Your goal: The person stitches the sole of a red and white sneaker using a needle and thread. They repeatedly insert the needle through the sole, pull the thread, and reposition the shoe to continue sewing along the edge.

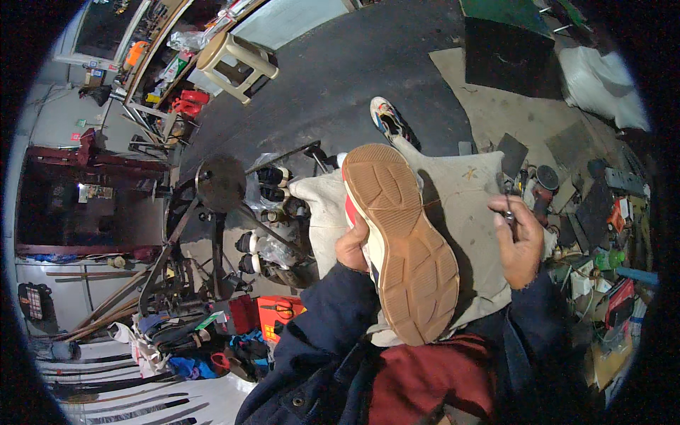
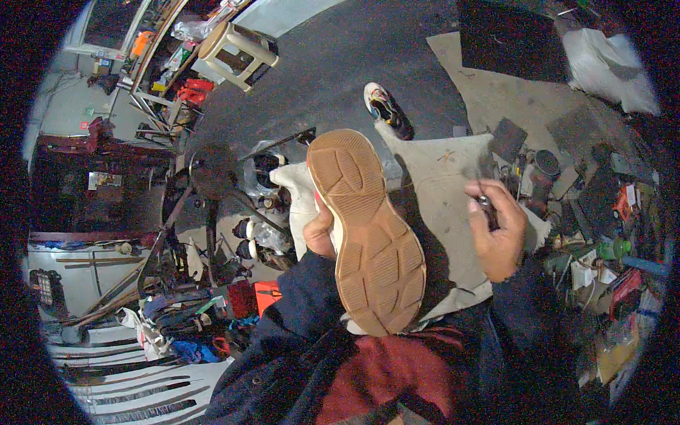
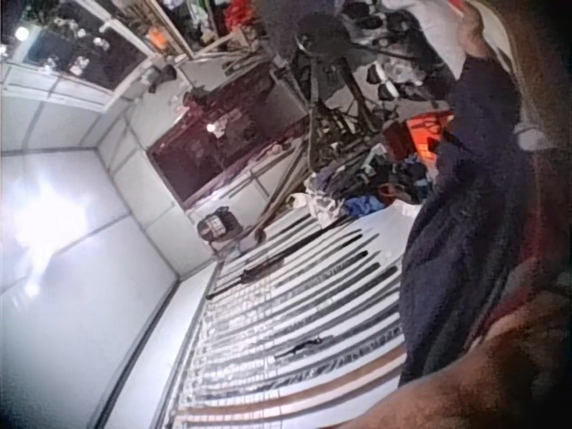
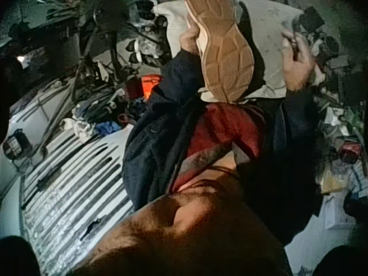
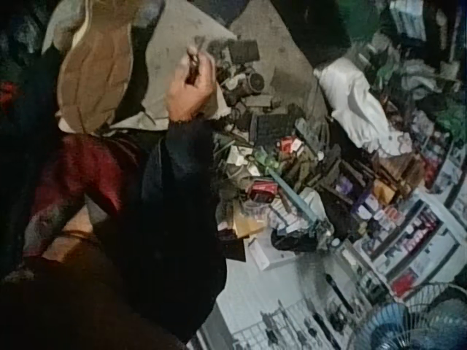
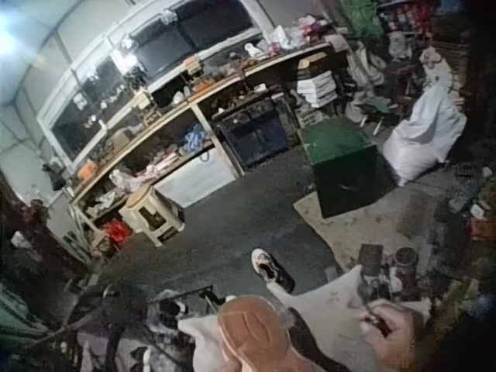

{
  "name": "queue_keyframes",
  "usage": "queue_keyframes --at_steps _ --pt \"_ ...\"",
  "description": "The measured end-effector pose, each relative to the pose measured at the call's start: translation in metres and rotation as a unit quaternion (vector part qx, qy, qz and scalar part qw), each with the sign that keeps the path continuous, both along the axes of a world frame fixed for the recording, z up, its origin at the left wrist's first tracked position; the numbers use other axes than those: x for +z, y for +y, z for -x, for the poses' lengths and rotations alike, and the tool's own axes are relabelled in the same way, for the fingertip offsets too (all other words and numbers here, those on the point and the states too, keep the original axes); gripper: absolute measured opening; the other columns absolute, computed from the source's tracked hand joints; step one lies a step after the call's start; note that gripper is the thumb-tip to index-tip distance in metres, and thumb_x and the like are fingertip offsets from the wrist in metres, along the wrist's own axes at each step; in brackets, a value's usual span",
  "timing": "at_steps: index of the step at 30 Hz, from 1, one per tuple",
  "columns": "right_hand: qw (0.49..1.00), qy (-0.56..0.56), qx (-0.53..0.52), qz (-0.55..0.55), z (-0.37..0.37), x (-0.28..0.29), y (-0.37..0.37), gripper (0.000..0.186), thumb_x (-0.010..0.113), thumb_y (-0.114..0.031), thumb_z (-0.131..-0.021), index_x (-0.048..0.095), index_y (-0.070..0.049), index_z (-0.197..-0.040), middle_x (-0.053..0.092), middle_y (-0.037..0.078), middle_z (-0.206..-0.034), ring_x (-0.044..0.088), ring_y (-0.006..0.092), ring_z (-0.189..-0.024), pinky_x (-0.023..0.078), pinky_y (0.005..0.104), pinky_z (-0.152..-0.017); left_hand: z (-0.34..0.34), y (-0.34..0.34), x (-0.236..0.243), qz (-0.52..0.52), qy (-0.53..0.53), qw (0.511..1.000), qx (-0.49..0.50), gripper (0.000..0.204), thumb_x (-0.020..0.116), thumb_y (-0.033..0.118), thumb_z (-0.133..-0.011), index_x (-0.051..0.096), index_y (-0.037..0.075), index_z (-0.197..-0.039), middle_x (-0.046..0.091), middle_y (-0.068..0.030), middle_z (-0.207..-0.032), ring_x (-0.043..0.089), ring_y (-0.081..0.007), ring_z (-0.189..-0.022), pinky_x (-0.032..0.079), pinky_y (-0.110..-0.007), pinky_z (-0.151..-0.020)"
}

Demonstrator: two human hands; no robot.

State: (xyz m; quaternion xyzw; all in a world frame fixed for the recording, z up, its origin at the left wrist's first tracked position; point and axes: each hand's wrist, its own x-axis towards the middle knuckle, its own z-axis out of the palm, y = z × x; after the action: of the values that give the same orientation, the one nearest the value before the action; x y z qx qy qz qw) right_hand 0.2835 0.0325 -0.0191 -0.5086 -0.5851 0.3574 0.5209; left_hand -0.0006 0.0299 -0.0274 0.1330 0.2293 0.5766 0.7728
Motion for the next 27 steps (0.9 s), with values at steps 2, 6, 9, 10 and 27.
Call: queue_keyframes --at_steps 2,6,9,10,27 --pt "0.997 -0.045 0.041 -0.051 0.010 0.013 0.009 0.027 0.063 0.004 -0.086 0.063 0.003 -0.113 0.067 0.015 -0.118 0.067 0.0226 -0.103 0.051 0.0319 -0.091 -0.003 0.001 0.004 -0.018 0.067 0.998 0.002 0.070 0.063 0.032 -0.095 0.033 0.005 -0.152 0.049 -0.0176 -0.148 0.052 -0.0349 -0.131 0.042 -0.050 -0.111" --pt "0.993 -0.044 0.086 -0.069 0.041 0.034 0.023 0.036 0.067 0.000 -0.085 0.062 0.002 -0.121 0.064 0.017 -0.122 0.066 0.0233 -0.106 0.051 0.0287 -0.088 -0.008 0.002 0.007 -0.042 0.081 0.996 -0.013 0.069 0.063 0.031 -0.094 0.034 0.008 -0.153 0.048 -0.0151 -0.149 0.050 -0.0356 -0.133 0.039 -0.051 -0.113" --pt "0.986 -0.049 0.153 0.045 0.048 0.040 0.026 0.032 0.069 -0.004 -0.088 0.063 0.002 -0.119 0.066 0.010 -0.100 0.062 0.0131 -0.084 0.049 0.0251 -0.068 -0.006 0.002 0.005 -0.027 0.083 0.996 -0.031 0.071 0.063 0.033 -0.093 0.035 0.008 -0.152 0.047 -0.0153 -0.150 0.048 -0.0357 -0.135 0.037 -0.051 -0.114" --pt "0.973 -0.062 0.182 0.124 0.048 0.040 0.026 0.030 0.070 -0.006 -0.088 0.063 0.002 -0.116 0.067 0.008 -0.091 0.060 0.0110 -0.076 0.048 0.0252 -0.063 -0.005 0.002 0.004 -0.012 0.086 0.996 -0.029 0.071 0.064 0.033 -0.092 0.035 0.007 -0.152 0.047 -0.0161 -0.150 0.048 -0.0358 -0.134 0.037 -0.051 -0.114" --pt "0.957 -0.162 -0.153 0.186 -0.071 -0.031 0.007 0.020 0.070 -0.016 -0.091 0.065 0.000 -0.102 0.070 0.010 -0.086 0.065 0.0179 -0.075 0.050 0.0320 -0.072 -0.002 0.026 0.036 -0.001 0.304 0.951 -0.066 0.045 0.064 0.010 -0.093 0.053 0.002 -0.135 0.068 -0.0107 -0.118 0.068 -0.0213 -0.103 0.053 -0.035 -0.093"
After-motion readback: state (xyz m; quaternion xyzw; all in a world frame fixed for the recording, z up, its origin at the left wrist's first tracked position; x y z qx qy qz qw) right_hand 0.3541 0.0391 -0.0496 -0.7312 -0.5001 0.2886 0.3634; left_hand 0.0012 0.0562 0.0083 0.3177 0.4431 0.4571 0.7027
